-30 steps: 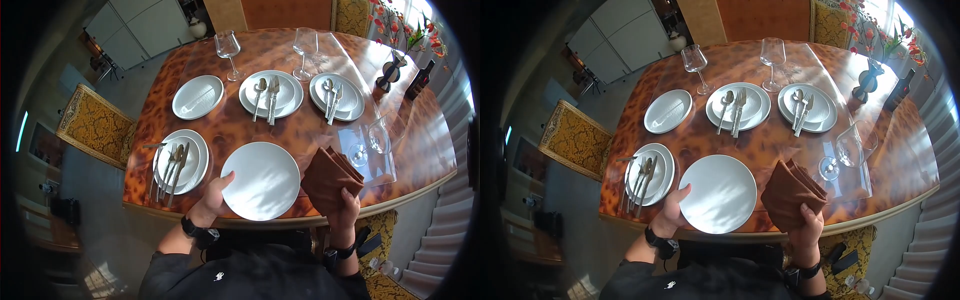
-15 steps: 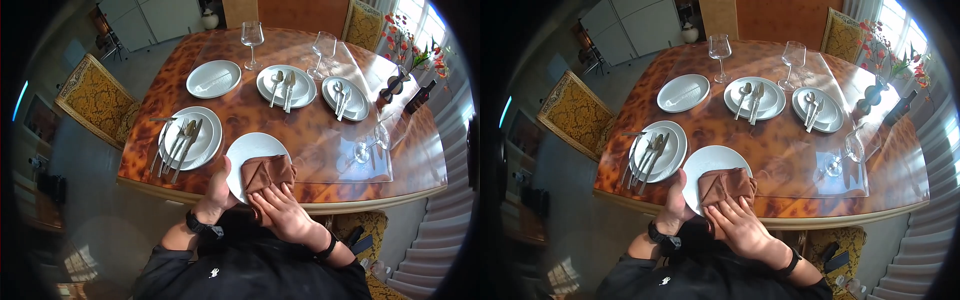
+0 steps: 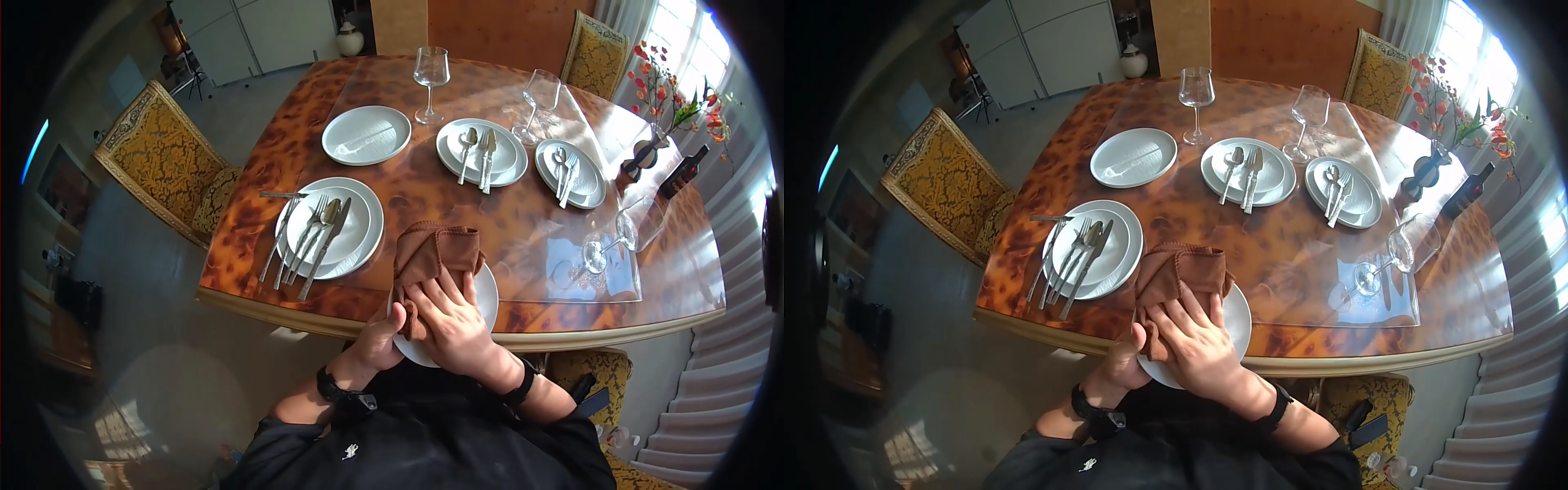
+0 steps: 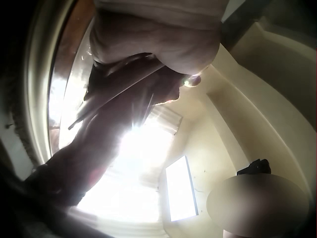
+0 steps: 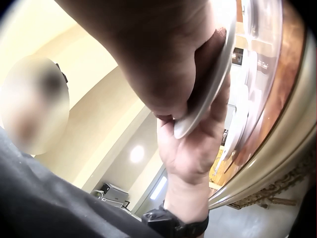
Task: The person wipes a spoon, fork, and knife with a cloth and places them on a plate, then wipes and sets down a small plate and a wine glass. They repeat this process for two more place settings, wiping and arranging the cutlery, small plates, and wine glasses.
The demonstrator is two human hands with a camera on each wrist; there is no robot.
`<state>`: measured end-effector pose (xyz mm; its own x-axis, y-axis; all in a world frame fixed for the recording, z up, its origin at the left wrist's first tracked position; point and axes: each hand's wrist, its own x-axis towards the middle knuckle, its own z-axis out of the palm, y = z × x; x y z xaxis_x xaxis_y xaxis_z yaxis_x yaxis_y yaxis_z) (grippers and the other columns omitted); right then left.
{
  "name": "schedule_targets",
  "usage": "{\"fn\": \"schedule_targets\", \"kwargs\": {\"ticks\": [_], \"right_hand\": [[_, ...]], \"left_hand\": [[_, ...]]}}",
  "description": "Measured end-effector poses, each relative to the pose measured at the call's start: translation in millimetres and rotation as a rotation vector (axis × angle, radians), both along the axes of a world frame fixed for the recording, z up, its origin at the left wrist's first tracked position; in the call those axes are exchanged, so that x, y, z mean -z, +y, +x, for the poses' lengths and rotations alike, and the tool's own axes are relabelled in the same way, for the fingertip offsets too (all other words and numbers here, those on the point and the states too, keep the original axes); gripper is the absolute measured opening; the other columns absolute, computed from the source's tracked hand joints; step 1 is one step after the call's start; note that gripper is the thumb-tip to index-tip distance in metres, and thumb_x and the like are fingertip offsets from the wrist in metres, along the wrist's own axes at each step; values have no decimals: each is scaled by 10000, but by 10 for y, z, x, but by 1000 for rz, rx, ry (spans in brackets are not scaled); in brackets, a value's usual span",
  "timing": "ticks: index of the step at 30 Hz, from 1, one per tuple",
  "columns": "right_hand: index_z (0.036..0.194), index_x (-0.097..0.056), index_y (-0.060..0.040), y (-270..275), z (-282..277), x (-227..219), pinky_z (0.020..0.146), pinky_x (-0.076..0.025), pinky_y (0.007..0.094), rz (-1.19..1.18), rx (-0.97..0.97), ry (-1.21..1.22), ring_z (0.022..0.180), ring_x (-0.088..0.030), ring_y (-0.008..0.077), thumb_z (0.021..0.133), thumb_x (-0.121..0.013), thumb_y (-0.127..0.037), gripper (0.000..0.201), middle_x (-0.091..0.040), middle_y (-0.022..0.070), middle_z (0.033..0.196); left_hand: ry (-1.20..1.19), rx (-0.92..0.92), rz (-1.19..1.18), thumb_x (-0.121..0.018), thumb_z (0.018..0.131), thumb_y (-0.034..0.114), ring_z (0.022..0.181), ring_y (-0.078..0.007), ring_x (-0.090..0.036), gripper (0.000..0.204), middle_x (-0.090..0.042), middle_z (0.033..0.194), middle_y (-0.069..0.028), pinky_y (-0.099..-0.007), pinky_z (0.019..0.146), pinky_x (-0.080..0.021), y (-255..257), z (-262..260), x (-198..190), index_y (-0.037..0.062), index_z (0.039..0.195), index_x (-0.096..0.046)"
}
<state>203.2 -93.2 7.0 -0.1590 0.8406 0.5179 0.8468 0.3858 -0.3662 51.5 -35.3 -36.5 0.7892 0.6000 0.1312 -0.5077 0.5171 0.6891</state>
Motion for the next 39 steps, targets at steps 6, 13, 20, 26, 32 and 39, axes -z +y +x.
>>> {"fn": "schedule_targets", "kwargs": {"ticks": [6,13,20,26,32,39], "right_hand": [[1368,-492,-27,3,298,87,1093,-227,625,-128,212,-20,1388,-343,402,792,-605,-105,592,-454,216,1413],[1344,-465,21,-502,832,41,1008,-466,382,-136,346,1694,1176,-574,279,1029,-432,-230,404,-558,159,1301],[1349,-417,-2,-917,1311,324,994,-487,498,-111,145,2250,1176,-569,341,996,-472,-229,423,-540,193,1306],[1353,-395,32,-919,1399,355,1012,-470,518,-115,27,2324,1203,-545,365,942,-525,-162,473,-516,224,1323],[1384,-344,38,-372,1246,-61,870,-547,564,-368,-131,2194,1129,-577,442,933,-566,-255,583,-496,288,1307],[1402,-359,14,1069,928,-527,1000,-458,574,-729,-162,1950,1213,-525,415,960,-536,-213,528,-493,234,1348]], "left_hand": [[25,-95,-66,-380,981,567,1357,-293,-403,783,-370,1485,-162,-460,1110,-358,149,14,-150,13,1502,-192],[114,-230,-139,-347,959,626,1296,-321,-477,801,-393,1461,-174,-498,1049,-444,423,193,-227,30,1482,-234],[102,-218,-272,-229,1003,584,1351,-284,-415,700,-380,1486,-125,-471,1096,-387,677,386,-45,83,1492,-254],[111,-242,-299,-245,998,592,1340,-293,-427,717,-388,1481,-133,-477,1088,-393,696,393,47,71,1492,-252],[75,-335,-233,-294,983,613,1334,-309,-431,783,-383,1477,-169,-476,1080,-394,559,-113,-239,26,1496,-228],[-11,-595,-165,-270,992,609,1339,-322,-423,778,-374,1484,-180,-473,1087,-374,410,-996,-426,19,1498,-232]]}}
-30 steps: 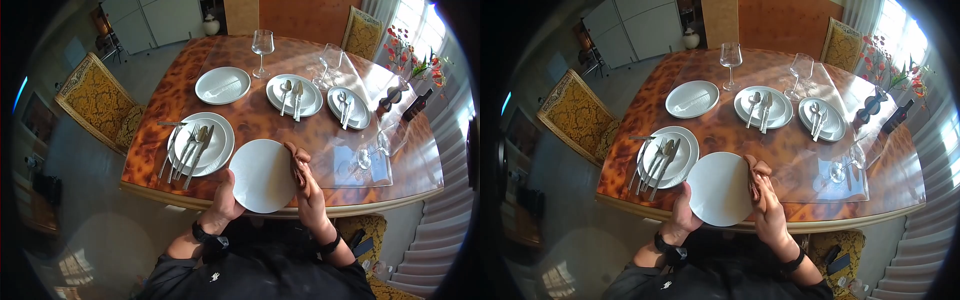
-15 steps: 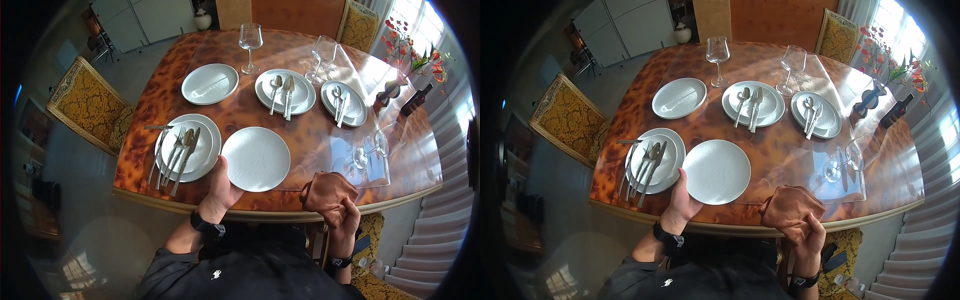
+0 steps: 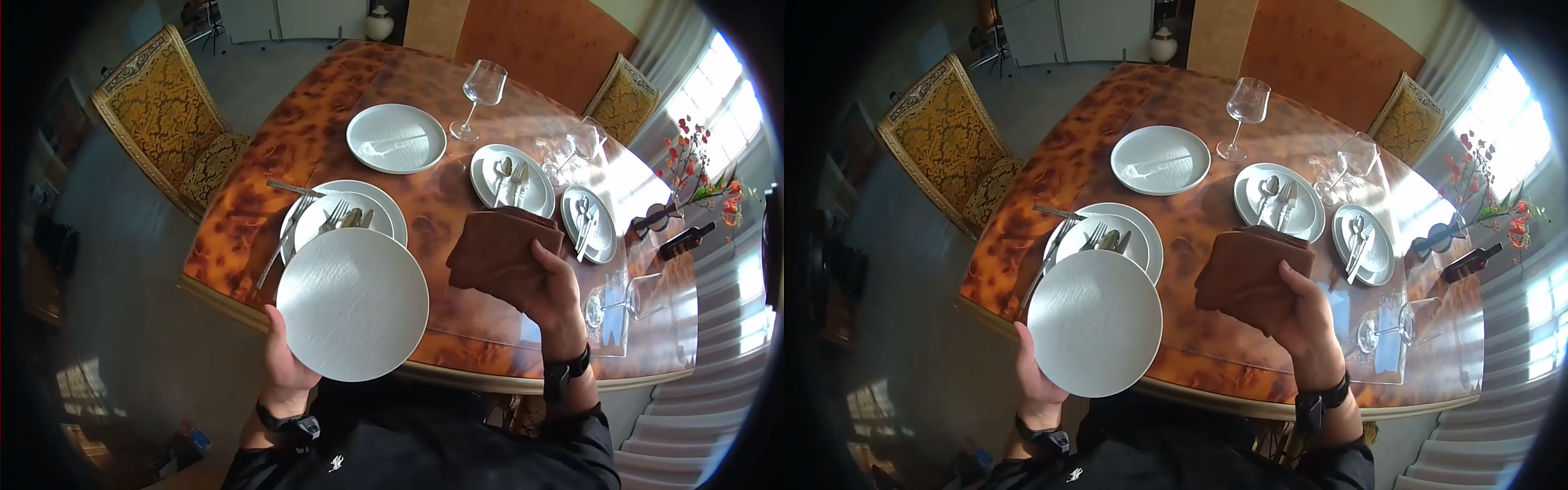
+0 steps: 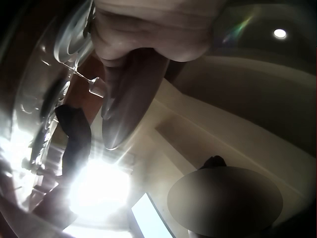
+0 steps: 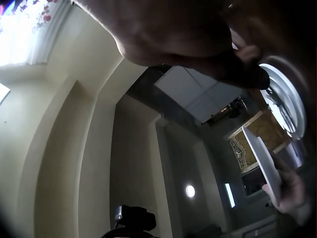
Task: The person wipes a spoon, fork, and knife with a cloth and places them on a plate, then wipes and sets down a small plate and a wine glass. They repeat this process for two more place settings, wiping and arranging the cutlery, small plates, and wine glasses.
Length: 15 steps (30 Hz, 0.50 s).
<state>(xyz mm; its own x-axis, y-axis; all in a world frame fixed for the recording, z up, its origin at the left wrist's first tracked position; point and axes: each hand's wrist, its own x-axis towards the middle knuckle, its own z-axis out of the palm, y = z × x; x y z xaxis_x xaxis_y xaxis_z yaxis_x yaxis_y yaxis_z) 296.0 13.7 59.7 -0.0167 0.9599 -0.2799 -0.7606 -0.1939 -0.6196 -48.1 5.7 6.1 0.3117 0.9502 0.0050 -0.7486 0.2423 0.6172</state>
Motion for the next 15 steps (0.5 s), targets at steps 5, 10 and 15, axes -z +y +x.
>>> {"fn": "schedule_targets", "kwargs": {"ticks": [5,10,15], "right_hand": [[1306,-505,33,1384,-317,-174,970,-497,372,598,123,-669,1105,-609,229,983,-517,-101,350,-609,135,1222],[1230,-605,-22,2556,-580,43,994,-453,377,1279,-44,-1858,1154,-582,350,813,-518,34,429,-635,167,1215],[1253,-624,-87,2890,-436,784,1120,-331,353,851,-662,-1825,1352,-432,291,779,-533,86,513,-503,152,1414]], "left_hand": [[15,-232,-27,-301,1005,577,1274,-306,-481,722,-437,1432,-162,-456,1034,-421,-63,-591,-19,32,1478,-284],[140,-474,-100,-307,996,597,1251,-291,-505,731,-461,1408,-150,-438,1008,-445,-117,-936,17,33,1461,-321],[243,-618,-77,-250,1031,527,1219,-263,-529,661,-506,1364,-141,-400,1007,-440,-73,-1191,62,8,1417,-389]]}}
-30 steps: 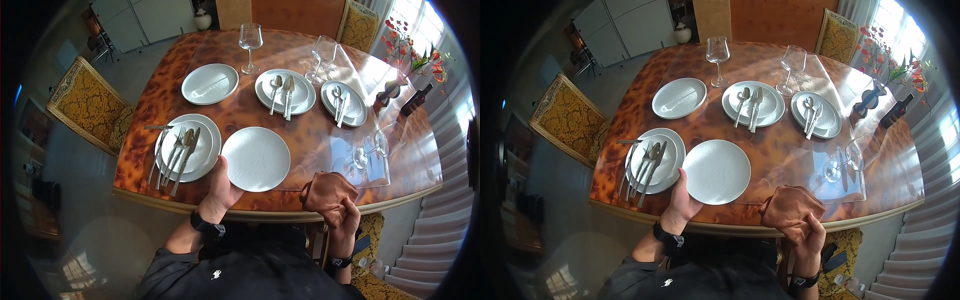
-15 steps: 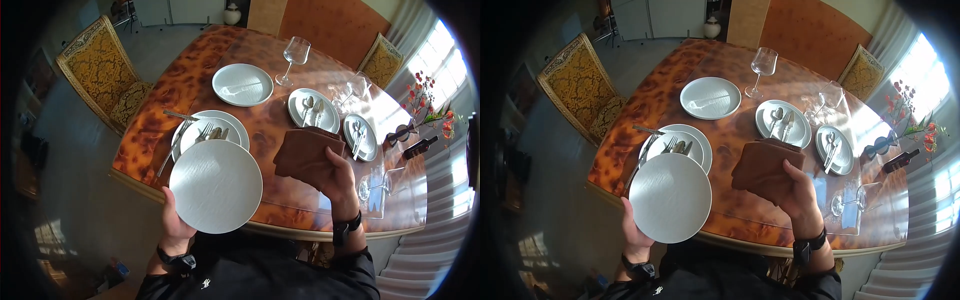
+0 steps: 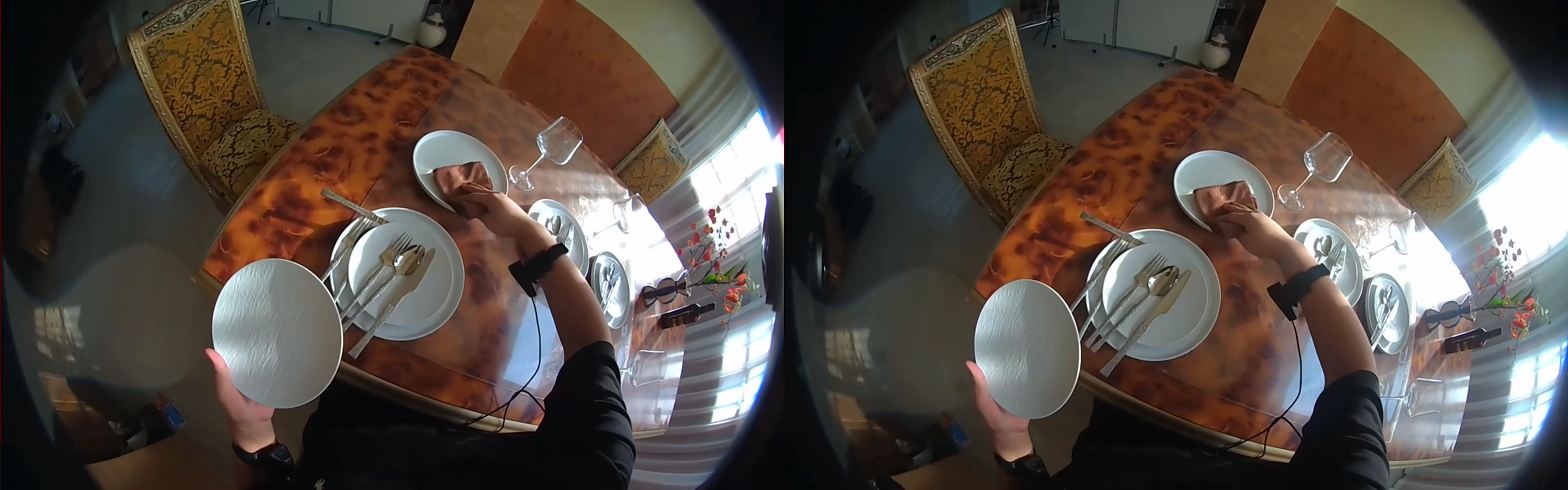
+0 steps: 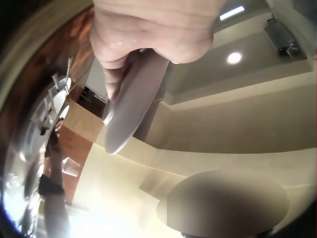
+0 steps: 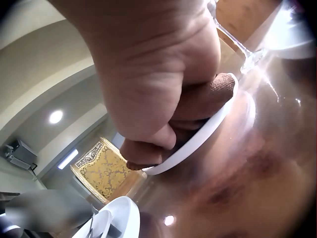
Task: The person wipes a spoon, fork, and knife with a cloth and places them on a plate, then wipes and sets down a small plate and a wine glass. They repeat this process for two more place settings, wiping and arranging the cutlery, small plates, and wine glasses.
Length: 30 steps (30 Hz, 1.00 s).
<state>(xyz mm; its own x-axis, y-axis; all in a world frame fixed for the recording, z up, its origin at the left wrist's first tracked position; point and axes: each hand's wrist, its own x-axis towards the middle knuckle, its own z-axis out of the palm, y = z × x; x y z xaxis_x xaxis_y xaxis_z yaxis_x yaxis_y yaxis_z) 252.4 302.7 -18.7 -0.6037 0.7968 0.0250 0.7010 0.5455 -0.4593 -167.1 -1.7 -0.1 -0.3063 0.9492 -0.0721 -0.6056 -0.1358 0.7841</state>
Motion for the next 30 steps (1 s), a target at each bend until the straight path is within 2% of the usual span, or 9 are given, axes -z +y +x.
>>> {"fn": "schedule_targets", "kwargs": {"ticks": [4,8,15,19,20,23,27,28,30], "right_hand": [[1253,-637,-135,144,-189,-1,1150,-288,379,-105,-14,88,1389,-380,297,735,-535,77,569,-458,147,1457],[1333,-582,-168,568,-407,163,1178,-231,422,104,-92,-53,1404,-345,317,709,-547,60,665,-412,155,1487],[1329,-581,-166,1134,-474,105,1170,-259,364,221,70,-116,1378,-384,267,753,-532,52,617,-478,116,1436],[1321,-579,-191,1152,-355,-169,993,-444,399,151,322,-311,1218,-544,310,794,-558,-25,553,-594,138,1299],[1315,-583,-243,1200,-326,-174,897,-510,391,177,368,-410,1111,-618,301,884,-499,-105,460,-652,117,1197],[1302,-586,-243,1186,-189,-307,824,-528,401,125,411,-452,992,-664,324,893,-549,-200,413,-688,131,1079],[915,-676,-61,861,-363,-679,581,-516,416,-244,618,-432,741,-691,274,854,-658,-310,257,-685,123,856],[857,-678,-24,969,-171,-448,492,-470,363,-415,654,-327,639,-637,208,857,-634,-329,308,-643,105,762],[863,-669,10,747,-244,-614,505,-455,346,-754,867,33,614,-600,198,854,-598,-292,311,-622,98,732]], "left_hand": [[-180,-47,-58,-273,1036,504,1211,-268,-534,633,-521,1353,-136,-406,1003,-443,94,-160,119,8,1402,-414],[-243,-123,-122,-320,1026,508,1211,-285,-534,621,-516,1360,-133,-431,998,-450,239,-234,238,24,1402,-419],[-244,-240,-200,-301,1023,535,1184,-251,-549,657,-532,1333,-129,-398,995,-461,182,-286,161,1,1384,-424],[-38,-261,-208,-264,1024,548,1158,-216,-559,691,-545,1305,-126,-362,960,-487,24,-355,234,-31,1366,-424],[8,-275,-214,-264,1025,546,1154,-217,-562,689,-546,1302,-127,-358,952,-492,4,-357,239,-30,1369,-421],[-48,-285,-214,-265,1026,541,1145,-218,-568,687,-548,1297,-128,-350,933,-504,24,-379,234,-33,1375,-411],[-17,-249,-194,-272,1026,538,1139,-221,-570,690,-546,1300,-127,-349,928,-507,6,-408,269,-41,1376,-404],[28,-252,-172,-276,1026,537,1139,-221,-569,690,-546,1300,-127,-348,928,-507,-22,-417,308,-44,1374,-406],[64,-248,-142,-284,1026,534,1139,-219,-566,687,-547,1299,-127,-347,930,-505,-69,-436,346,-46,1371,-410]]}}
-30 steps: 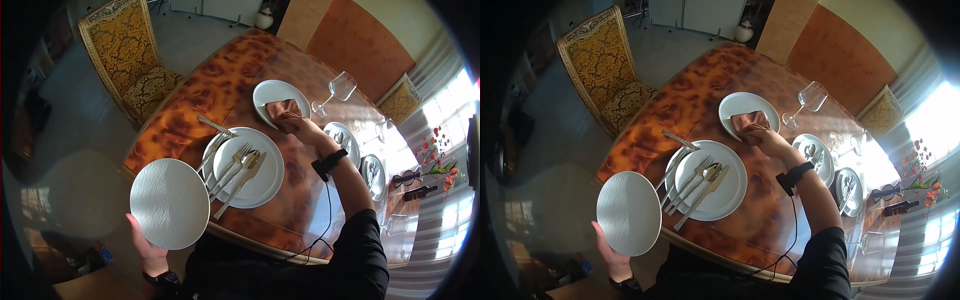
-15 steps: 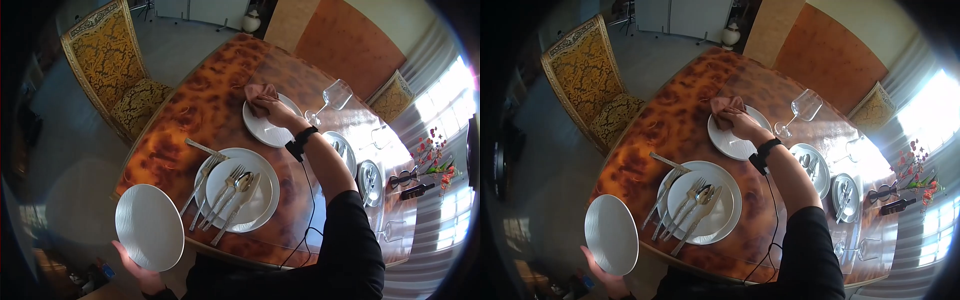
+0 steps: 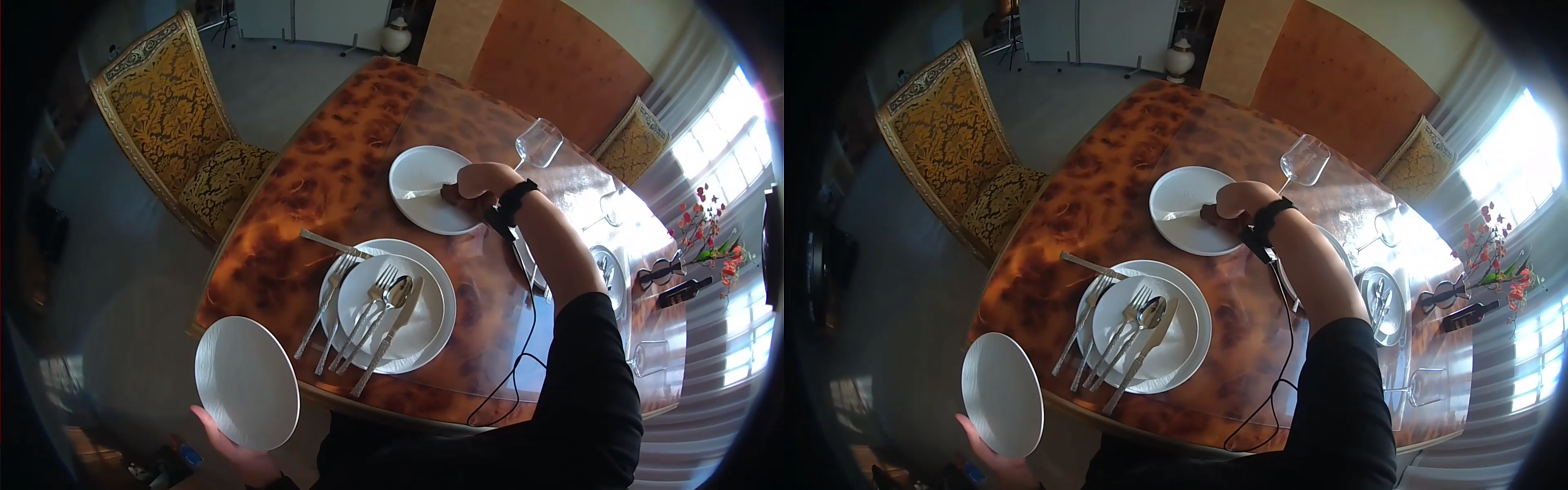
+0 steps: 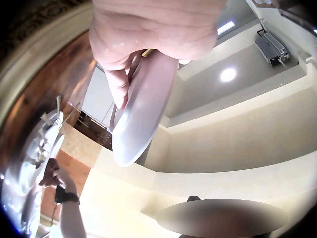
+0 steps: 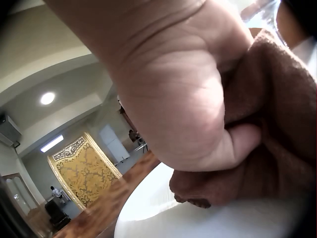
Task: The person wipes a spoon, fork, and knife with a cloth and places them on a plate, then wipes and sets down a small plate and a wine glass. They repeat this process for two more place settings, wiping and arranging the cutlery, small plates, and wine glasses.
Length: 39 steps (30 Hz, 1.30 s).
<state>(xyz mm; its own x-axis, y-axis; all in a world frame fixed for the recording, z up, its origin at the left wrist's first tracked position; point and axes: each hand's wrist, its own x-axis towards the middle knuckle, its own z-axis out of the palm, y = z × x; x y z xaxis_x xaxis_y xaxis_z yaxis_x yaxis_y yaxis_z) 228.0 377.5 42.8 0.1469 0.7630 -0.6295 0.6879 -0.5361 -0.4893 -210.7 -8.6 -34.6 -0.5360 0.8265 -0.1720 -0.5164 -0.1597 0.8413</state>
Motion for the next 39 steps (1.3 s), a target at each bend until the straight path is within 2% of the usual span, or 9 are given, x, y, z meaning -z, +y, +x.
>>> {"fn": "schedule_targets", "kwargs": {"ticks": [2,6,9,13,19,24,27,31,39], "right_hand": [[843,-659,35,32,-98,-98,545,-449,351,-18,-490,-439,584,-562,203,794,-555,-159,226,-605,99,691],[971,-651,28,277,-259,91,705,-475,385,-128,-755,-449,779,-613,254,744,-536,-90,280,-654,158,869],[895,-636,54,339,-339,361,582,-449,374,79,-572,10,618,-564,228,723,-541,-91,244,-612,103,731],[882,-616,60,432,-364,551,654,-462,334,282,-344,363,769,-584,183,750,-532,-70,203,-618,121,876],[1142,-499,64,85,-238,437,666,-528,394,413,75,1142,840,-619,309,777,-462,34,368,-553,160,1005],[1317,-351,67,-885,-12,-195,911,-521,496,385,123,1657,1157,-552,462,782,-408,32,540,-483,273,1255],[1356,-341,68,-1769,124,-761,1011,-469,532,269,302,1811,1241,-495,450,770,-408,25,591,-450,278,1343],[1386,-300,113,-2914,364,-1021,1093,-404,527,550,192,1859,1297,-448,424,745,-431,11,662,-405,300,1402],[1361,-392,82,-4767,781,-13,1063,-418,559,708,609,1770,1253,-500,415,648,-514,-1,728,-507,268,1332]], "left_hand": [[-73,12,10,-291,1027,530,1141,-218,-562,681,-547,1299,-128,-347,933,-502,-5,0,-60,-46,1368,-416],[-157,35,38,-303,1026,529,1142,-220,-556,675,-551,1296,-128,-348,941,-496,-31,61,-190,-43,1363,-427],[-173,81,105,-299,1024,537,1152,-226,-553,684,-549,1299,-125,-352,956,-488,-82,17,-111,-43,1366,-422],[-119,-13,40,-280,1024,544,1192,-267,-541,671,-522,1338,-135,-408,987,-472,-92,76,-133,-3,1392,-406],[-183,97,70,-311,1014,539,1223,-303,-528,645,-497,1372,-143,-459,1005,-453,-54,200,-308,37,1408,-404],[-268,257,148,-416,953,312,1233,-306,-527,553,-528,1340,-165,-446,984,-475,111,376,-564,-14,1400,-396],[-318,388,202,-441,952,244,1247,-336,-522,535,-510,1352,-201,-475,1003,-484,374,525,-769,-26,1408,-368],[-251,782,373,-438,988,197,1226,-342,-545,476,-502,1363,-237,-452,1007,-510,1001,1047,-1194,-81,1370,-381],[-219,816,291,-419,998,128,1125,-323,-590,369,-549,1263,-222,-449,992,-510,2692,2437,-782,-77,1305,-432]]}}
